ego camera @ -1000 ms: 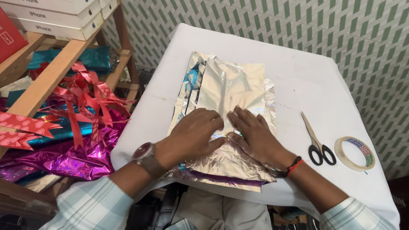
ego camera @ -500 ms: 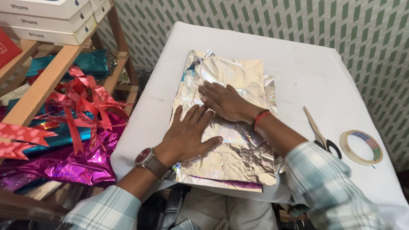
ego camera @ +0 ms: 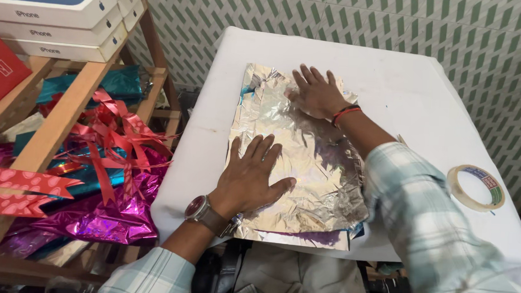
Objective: The person ties red ribbons into bows using tape and scissors, then stacks iPhone boxes on a wooden rack. They handle multiple sheets of metallic wrapping paper, folding and arranging them on the table.
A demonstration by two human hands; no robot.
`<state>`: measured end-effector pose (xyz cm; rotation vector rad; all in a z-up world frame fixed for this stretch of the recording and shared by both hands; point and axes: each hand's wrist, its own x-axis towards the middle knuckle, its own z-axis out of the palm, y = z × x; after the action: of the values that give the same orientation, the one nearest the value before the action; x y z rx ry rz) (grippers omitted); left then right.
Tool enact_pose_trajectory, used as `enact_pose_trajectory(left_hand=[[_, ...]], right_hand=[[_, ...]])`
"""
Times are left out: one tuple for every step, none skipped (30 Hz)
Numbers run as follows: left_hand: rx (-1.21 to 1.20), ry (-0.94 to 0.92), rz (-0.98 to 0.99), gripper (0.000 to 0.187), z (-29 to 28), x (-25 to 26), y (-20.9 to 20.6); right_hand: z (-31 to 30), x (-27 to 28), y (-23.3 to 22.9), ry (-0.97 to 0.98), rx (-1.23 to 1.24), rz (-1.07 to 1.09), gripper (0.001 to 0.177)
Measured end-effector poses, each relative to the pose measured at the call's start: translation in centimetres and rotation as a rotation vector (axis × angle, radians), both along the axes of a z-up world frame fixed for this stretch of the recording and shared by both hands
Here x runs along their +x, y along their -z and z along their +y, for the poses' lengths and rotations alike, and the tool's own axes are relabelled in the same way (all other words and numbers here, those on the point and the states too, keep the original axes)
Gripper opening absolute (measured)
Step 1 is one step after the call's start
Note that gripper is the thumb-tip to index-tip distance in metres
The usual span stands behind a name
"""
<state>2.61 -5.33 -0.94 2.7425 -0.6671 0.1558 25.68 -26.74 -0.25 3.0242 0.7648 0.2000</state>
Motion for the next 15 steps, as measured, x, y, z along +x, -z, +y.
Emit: enact_pose_trajectory(left_hand=[[-0.002,-0.002,0.000,0.091,0.0,0.0,0.0],[0.001,0.003,-0.005,0.091,0.0,0.1,0.0],[0.004,0.007,-0.007,0.092,0.0,0.2,0.0],[0.007,0.010,-0.010,0.092,0.0,0.2,0.1],[0.029,0.004,-0.002,0.093,-0.1,0.4,0.1],[0.052,-0.001,0.006,0.093,-0.2,0.5,0.1],[0.075,-0.008,0.018,0.094,-0.2,0.4,0.4],[0.066,-0.003,0.017,0.094,-0.3,0.1,0.6],[0.058,-0.001,0.008,0.093,-0.2,0.2,0.6],[0.050,0.001,-0.001,0.093,-0.2,0.4,0.5],[0.041,-0.001,-0.001,0.093,-0.1,0.4,0.4],[0.032,-0.002,0.000,0.093,-0.1,0.2,0.4],[0.019,-0.003,0.002,0.093,-0.1,0.2,0.4],[0.016,-0.002,-0.002,0.093,0.0,0.3,0.3],[0.009,0.000,-0.003,0.093,-0.1,0.3,0.4]], right_hand=[[0.3,-0.7,-0.6,-0.058,0.017,0.021,0.082],[0.8,-1.7,-0.8,-0.116,0.033,0.043,0.081],[1.4,-2.8,-0.8,-0.176,0.048,0.067,0.080],[2.2,-4.0,-0.4,-0.209,0.045,0.150,0.078],[3.0,-5.3,0.4,-0.238,0.045,0.235,0.077],[3.4,-6.0,0.8,-0.267,0.045,0.319,0.075],[3.6,-6.2,1.1,-0.288,0.071,0.303,0.075],[3.9,-6.3,1.6,-0.309,0.098,0.286,0.075],[4.2,-5.7,1.8,-0.332,0.124,0.261,0.075],[4.4,-4.9,2.0,-0.302,0.121,0.253,0.075],[4.5,-3.8,2.0,-0.273,0.120,0.242,0.075],[4.6,-2.7,2.1,-0.244,0.120,0.230,0.075],[4.5,-1.5,2.2,-0.219,0.111,0.213,0.076],[4.4,-0.4,2.4,-0.193,0.102,0.197,0.077],[4.0,0.4,2.5,-0.165,0.088,0.184,0.078]])
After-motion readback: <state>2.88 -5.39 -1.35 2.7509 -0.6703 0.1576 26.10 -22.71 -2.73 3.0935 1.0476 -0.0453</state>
